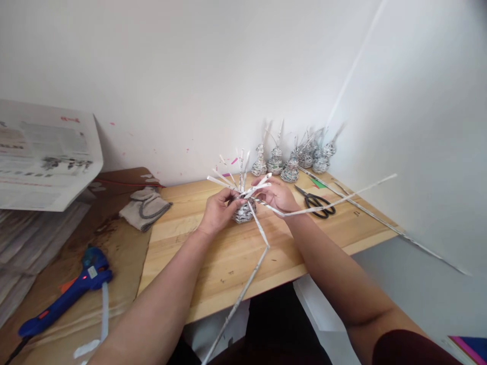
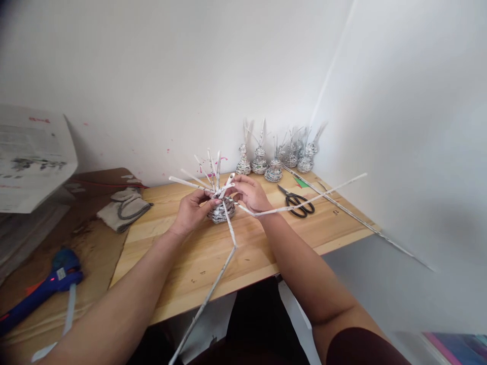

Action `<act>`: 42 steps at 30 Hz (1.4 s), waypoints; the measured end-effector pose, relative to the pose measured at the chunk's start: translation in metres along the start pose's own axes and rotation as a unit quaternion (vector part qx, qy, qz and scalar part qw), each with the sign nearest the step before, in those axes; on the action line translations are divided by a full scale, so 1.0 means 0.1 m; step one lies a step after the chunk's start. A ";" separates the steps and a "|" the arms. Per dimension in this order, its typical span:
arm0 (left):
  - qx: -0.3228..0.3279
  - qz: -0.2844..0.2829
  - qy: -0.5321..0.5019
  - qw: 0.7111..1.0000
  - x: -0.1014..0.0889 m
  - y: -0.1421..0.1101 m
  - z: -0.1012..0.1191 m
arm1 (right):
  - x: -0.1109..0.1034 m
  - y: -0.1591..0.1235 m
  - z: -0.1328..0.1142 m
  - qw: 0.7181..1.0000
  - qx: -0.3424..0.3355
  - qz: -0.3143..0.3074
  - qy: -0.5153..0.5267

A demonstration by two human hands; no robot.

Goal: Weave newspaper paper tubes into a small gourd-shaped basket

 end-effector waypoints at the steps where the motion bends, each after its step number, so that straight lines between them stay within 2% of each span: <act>1: 0.003 -0.003 0.001 1.000 0.00 0.00 0.02 | 0.00 0.01 0.01 1.000 0.004 0.004 0.001; 6: 0.014 -0.002 0.033 0.999 0.01 -0.01 0.07 | 0.08 -0.05 -0.01 0.987 -0.059 0.010 -0.149; 10: 0.018 0.007 0.072 0.997 0.01 -0.02 0.10 | 0.16 -0.13 -0.06 0.938 -0.142 0.039 -0.312; 12: 0.023 0.005 0.076 0.997 0.02 -0.03 0.11 | 0.18 -0.15 -0.08 0.919 -0.174 0.059 -0.349; 14: 0.027 0.001 0.076 0.997 0.03 -0.03 0.12 | 0.18 -0.15 -0.08 0.916 -0.184 0.074 -0.348; 20: 0.016 -0.007 0.019 1.000 0.05 -0.03 0.15 | 0.19 -0.12 0.00 0.957 -0.111 0.082 -0.255; 27: -0.010 0.004 -0.050 0.999 0.05 -0.01 0.17 | 0.21 -0.09 0.08 0.985 -0.077 0.056 -0.145; 32: -0.032 -0.009 -0.040 0.999 0.04 0.01 0.12 | 0.18 -0.06 0.12 0.990 -0.074 0.047 -0.112; 39: -0.082 -0.014 -0.106 0.991 -0.03 0.05 0.05 | 0.22 -0.08 0.01 0.981 -0.117 -0.032 -0.153; 42: -0.088 -0.034 -0.122 0.988 -0.05 0.07 0.03 | 0.24 -0.11 -0.02 0.977 -0.107 -0.046 -0.178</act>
Point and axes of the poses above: each hand's wrist, its own y-axis towards the middle knuckle, its own x-axis out of the palm, z = x × y, the point moved 4 cm from there along y, towards the middle knuckle, and after that the axes turned 2 degrees about x, right-handed, at the moved point
